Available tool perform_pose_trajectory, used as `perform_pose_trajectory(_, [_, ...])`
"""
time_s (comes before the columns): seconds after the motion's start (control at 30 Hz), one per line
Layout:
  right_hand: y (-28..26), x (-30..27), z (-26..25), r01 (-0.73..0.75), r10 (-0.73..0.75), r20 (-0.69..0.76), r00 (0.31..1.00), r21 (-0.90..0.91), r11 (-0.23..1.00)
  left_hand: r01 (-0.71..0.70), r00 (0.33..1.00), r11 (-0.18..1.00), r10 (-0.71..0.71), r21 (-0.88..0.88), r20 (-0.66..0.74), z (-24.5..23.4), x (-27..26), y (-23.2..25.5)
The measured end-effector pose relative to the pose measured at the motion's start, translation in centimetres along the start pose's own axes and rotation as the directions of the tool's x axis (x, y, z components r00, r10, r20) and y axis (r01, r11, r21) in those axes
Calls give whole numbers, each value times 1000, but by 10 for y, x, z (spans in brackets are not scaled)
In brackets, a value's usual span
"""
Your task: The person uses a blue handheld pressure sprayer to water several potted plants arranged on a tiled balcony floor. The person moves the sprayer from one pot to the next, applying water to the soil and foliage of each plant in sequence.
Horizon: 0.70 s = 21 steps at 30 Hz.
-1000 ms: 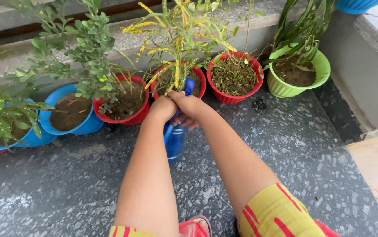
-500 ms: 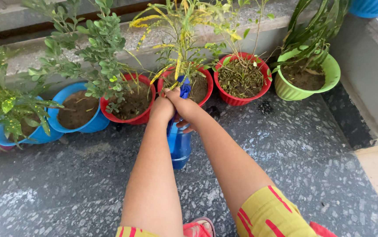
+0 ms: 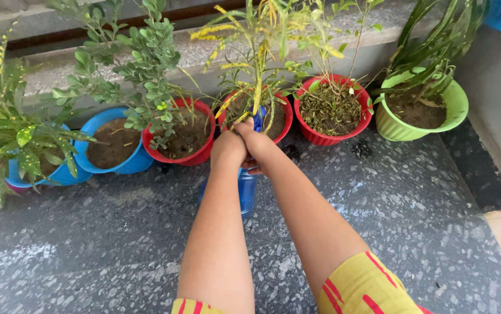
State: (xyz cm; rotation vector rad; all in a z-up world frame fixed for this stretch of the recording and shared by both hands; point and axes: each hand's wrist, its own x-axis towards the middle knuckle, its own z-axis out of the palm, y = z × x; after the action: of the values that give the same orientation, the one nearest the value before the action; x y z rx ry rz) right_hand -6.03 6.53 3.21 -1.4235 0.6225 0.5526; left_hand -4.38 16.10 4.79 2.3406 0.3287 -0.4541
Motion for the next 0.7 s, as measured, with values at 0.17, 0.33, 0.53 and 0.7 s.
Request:
perform_pose_trajectory(0.17, [1, -5, 3, 11, -11, -51, 999, 2, 1000, -20, 1000, 999, 20, -51, 8, 1, -7, -1])
perform_pose_trajectory(0.33, [2, -7, 3, 43, -37, -105, 994, 54, 998, -52, 999, 996, 52, -74, -3, 11, 6, -9])
perform_pose_trajectory(0.53, [12, 1, 21, 86, -75, -169, 983, 55, 995, -109, 993, 994, 109, 18, -47, 3, 9, -23])
perform_pose_trajectory(0.7, [15, -2, 39, 118, -107, -212, 971, 39, 992, -79, 996, 996, 81, 39, -46, -18, -3, -28])
